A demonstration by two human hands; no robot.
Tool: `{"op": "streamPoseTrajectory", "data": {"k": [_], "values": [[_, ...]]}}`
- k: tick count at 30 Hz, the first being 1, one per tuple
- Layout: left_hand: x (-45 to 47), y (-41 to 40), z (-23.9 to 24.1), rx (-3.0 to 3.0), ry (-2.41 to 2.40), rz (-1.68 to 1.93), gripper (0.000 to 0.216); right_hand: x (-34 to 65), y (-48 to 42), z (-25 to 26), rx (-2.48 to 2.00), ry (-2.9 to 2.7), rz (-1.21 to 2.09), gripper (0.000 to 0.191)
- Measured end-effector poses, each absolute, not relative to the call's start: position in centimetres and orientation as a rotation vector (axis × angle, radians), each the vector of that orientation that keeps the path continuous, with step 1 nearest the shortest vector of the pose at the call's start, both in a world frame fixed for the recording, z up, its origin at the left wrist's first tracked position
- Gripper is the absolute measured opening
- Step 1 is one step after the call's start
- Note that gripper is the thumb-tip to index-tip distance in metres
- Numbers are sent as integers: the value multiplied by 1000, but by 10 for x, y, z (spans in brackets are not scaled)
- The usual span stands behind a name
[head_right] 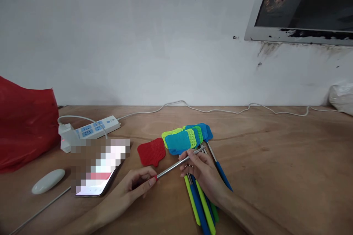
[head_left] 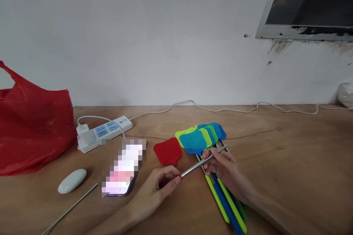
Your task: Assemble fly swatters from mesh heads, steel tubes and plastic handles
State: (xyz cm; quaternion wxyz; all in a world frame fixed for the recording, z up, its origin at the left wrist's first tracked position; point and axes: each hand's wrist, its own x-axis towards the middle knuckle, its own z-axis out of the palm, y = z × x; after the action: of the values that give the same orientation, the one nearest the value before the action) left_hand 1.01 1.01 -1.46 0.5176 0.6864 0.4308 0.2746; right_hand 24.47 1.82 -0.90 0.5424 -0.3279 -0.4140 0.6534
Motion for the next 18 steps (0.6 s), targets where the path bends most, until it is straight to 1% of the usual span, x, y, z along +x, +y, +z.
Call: {"op": "streamPoseTrajectory", "data": {"k": [3, 5, 9, 12, 15, 18], "values": [[10, 10, -16, 1649, 1038, 663, 38, 244, 16, -13, -865, -1096, 1523, 28], [10, 10, -17, 1666, 1034, 654, 38, 243, 15, -14, -908, -1131, 1497, 30], [11, 11, -16, 1667, 1067, 678, 36, 245, 18, -14, -906, -956, 1413, 30], [11, 11, -15, 1675, 1097, 692, 35, 247, 22, -14, -928, -864, 1294, 33], [12, 11, -14, 1697, 1087, 696, 37, 248, 23, -17, -975, -1016, 1228, 33], [11, 10, -18, 1691, 1070, 708, 37, 247, 22, -18, -986, -1149, 1284, 32]]}}
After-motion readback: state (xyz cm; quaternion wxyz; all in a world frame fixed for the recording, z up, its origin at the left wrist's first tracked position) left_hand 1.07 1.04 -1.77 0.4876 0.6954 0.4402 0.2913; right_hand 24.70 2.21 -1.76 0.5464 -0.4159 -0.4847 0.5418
